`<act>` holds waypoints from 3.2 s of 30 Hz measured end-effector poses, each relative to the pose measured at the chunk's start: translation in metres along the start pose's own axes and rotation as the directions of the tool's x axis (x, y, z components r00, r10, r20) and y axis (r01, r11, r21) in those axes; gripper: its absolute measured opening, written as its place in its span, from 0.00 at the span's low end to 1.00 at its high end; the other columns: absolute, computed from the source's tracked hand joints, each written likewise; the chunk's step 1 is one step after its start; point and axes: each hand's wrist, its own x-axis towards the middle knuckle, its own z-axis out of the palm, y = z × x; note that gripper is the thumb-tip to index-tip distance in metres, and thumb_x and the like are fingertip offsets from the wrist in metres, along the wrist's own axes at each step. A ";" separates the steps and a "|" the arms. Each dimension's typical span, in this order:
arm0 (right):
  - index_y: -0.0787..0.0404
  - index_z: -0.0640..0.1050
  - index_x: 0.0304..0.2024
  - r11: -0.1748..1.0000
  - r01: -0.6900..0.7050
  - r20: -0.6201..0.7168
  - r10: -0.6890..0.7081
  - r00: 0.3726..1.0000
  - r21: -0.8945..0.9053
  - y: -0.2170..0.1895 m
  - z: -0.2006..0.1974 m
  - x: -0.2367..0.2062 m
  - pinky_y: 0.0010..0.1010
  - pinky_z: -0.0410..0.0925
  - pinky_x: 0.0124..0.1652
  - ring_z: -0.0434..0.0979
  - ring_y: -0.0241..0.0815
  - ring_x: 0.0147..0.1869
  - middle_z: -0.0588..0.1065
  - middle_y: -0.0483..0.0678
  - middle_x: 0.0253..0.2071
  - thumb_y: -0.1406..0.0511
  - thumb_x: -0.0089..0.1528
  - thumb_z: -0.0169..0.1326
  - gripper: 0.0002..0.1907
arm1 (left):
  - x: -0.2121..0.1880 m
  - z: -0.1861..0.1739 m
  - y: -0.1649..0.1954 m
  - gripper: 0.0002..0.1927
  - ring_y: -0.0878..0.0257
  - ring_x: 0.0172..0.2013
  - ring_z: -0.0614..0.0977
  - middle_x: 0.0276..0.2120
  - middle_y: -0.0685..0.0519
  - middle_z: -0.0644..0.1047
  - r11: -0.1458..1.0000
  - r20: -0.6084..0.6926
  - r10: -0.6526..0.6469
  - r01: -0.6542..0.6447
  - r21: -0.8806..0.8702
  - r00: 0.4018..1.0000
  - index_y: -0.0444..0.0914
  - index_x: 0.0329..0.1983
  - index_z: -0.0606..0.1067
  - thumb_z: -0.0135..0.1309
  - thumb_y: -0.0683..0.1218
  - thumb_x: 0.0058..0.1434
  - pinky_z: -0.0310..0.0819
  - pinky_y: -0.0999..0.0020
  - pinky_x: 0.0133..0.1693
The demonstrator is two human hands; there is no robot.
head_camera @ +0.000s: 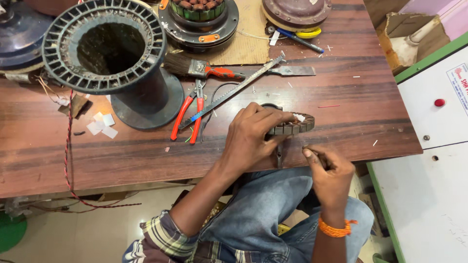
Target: The person sits at a workbench fitting small white insulator pieces one by one into the slots of an electric motor armature, pressing each piece into place by hand and rotating the armature to reach the next slot. Other motor parts and hand tools lie on the bench around the work area.
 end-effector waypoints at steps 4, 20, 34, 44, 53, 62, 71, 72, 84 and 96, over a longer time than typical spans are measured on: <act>0.67 0.83 0.39 0.963 0.246 0.101 -0.235 0.967 -0.111 -0.026 -0.021 0.010 0.25 0.56 0.27 0.61 0.30 0.26 0.68 0.44 0.27 0.73 0.59 0.64 0.06 | -0.005 0.006 -0.011 0.24 0.57 0.40 0.78 0.43 0.57 0.83 0.998 -0.028 -0.010 0.008 -0.055 1.000 0.45 0.52 0.79 0.69 0.45 0.50 0.74 0.62 0.44; 0.65 0.80 0.40 0.864 0.492 0.201 -0.465 0.862 -0.110 -0.064 -0.001 0.072 0.28 0.68 0.30 0.79 0.36 0.31 0.78 0.50 0.32 0.70 0.66 0.63 0.04 | -0.010 0.015 -0.021 0.24 0.59 0.38 0.79 0.36 0.56 0.81 0.999 -0.077 0.046 -0.047 -0.009 0.996 0.43 0.51 0.81 0.71 0.45 0.48 0.74 0.61 0.42; 0.64 0.80 0.35 0.752 0.589 0.276 -0.523 0.806 -0.295 -0.083 0.016 0.099 0.36 0.64 0.29 0.72 0.45 0.27 0.76 0.51 0.29 0.63 0.60 0.68 0.11 | 0.047 0.009 -0.035 0.20 0.57 0.34 0.86 0.32 0.47 0.84 0.870 0.372 -0.354 0.448 -0.207 0.858 0.41 0.49 0.80 0.61 0.52 0.55 0.78 0.64 0.38; 0.62 0.84 0.42 0.924 0.249 0.170 -0.207 0.964 -0.291 -0.100 0.011 0.027 0.31 0.56 0.23 0.58 0.35 0.20 0.62 0.49 0.17 0.66 0.59 0.66 0.10 | 0.038 0.008 -0.076 0.12 0.71 0.35 0.85 0.35 0.53 0.87 0.809 0.451 -0.102 0.338 -0.482 0.887 0.41 0.44 0.84 0.62 0.40 0.57 0.80 0.73 0.41; 0.64 0.82 0.37 0.959 0.165 0.024 -0.163 0.986 -0.232 -0.082 0.022 -0.001 0.27 0.56 0.24 0.59 0.31 0.21 0.66 0.45 0.19 0.69 0.60 0.65 0.05 | 0.044 -0.009 -0.060 0.12 0.65 0.34 0.87 0.34 0.53 0.86 0.904 0.439 -0.055 0.232 -0.360 0.897 0.43 0.43 0.85 0.63 0.40 0.55 0.78 0.70 0.40; 0.67 0.79 0.36 0.977 -0.087 0.008 0.087 0.996 0.193 -0.012 0.034 -0.009 0.20 0.54 0.28 0.57 0.24 0.27 0.64 0.36 0.23 0.72 0.63 0.60 0.02 | 0.038 -0.023 -0.036 0.10 0.60 0.40 0.85 0.39 0.54 0.84 0.886 0.266 0.000 0.123 -0.447 0.964 0.40 0.46 0.81 0.64 0.45 0.61 0.78 0.65 0.43; 0.66 0.82 0.42 0.963 -0.132 -0.007 0.138 0.990 0.234 -0.008 -0.015 0.015 0.17 0.59 0.28 0.67 0.25 0.29 0.75 0.39 0.28 0.72 0.63 0.62 0.05 | 0.002 0.004 0.003 0.25 0.57 0.41 0.79 0.44 0.57 0.81 0.995 0.016 0.056 -0.057 0.087 0.998 0.44 0.53 0.78 0.69 0.47 0.51 0.76 0.61 0.44; 0.66 0.82 0.42 0.972 -0.122 -0.009 0.127 0.992 0.200 -0.014 -0.021 0.017 0.18 0.60 0.27 0.67 0.25 0.28 0.75 0.40 0.28 0.72 0.64 0.62 0.04 | 0.001 0.006 0.002 0.24 0.58 0.40 0.79 0.45 0.57 0.82 0.993 0.020 0.072 -0.073 0.090 0.997 0.43 0.53 0.79 0.69 0.47 0.51 0.76 0.62 0.43; 0.66 0.83 0.41 0.935 0.295 0.137 -0.271 0.953 -0.198 -0.076 -0.016 0.043 0.26 0.55 0.25 0.60 0.32 0.24 0.69 0.50 0.22 0.73 0.61 0.64 0.06 | 0.000 -0.001 -0.017 0.19 0.62 0.36 0.78 0.44 0.60 0.83 0.982 0.012 0.170 -0.170 0.077 0.985 0.43 0.51 0.80 0.68 0.48 0.56 0.77 0.65 0.39; 0.65 0.80 0.39 0.932 0.330 0.196 -0.299 0.934 -0.149 -0.087 -0.020 0.039 0.25 0.57 0.23 0.63 0.28 0.23 0.73 0.44 0.25 0.72 0.62 0.62 0.04 | -0.004 0.003 -0.021 0.20 0.61 0.37 0.78 0.44 0.60 0.83 0.986 -0.044 0.157 -0.154 0.062 0.987 0.43 0.51 0.80 0.68 0.47 0.55 0.76 0.64 0.40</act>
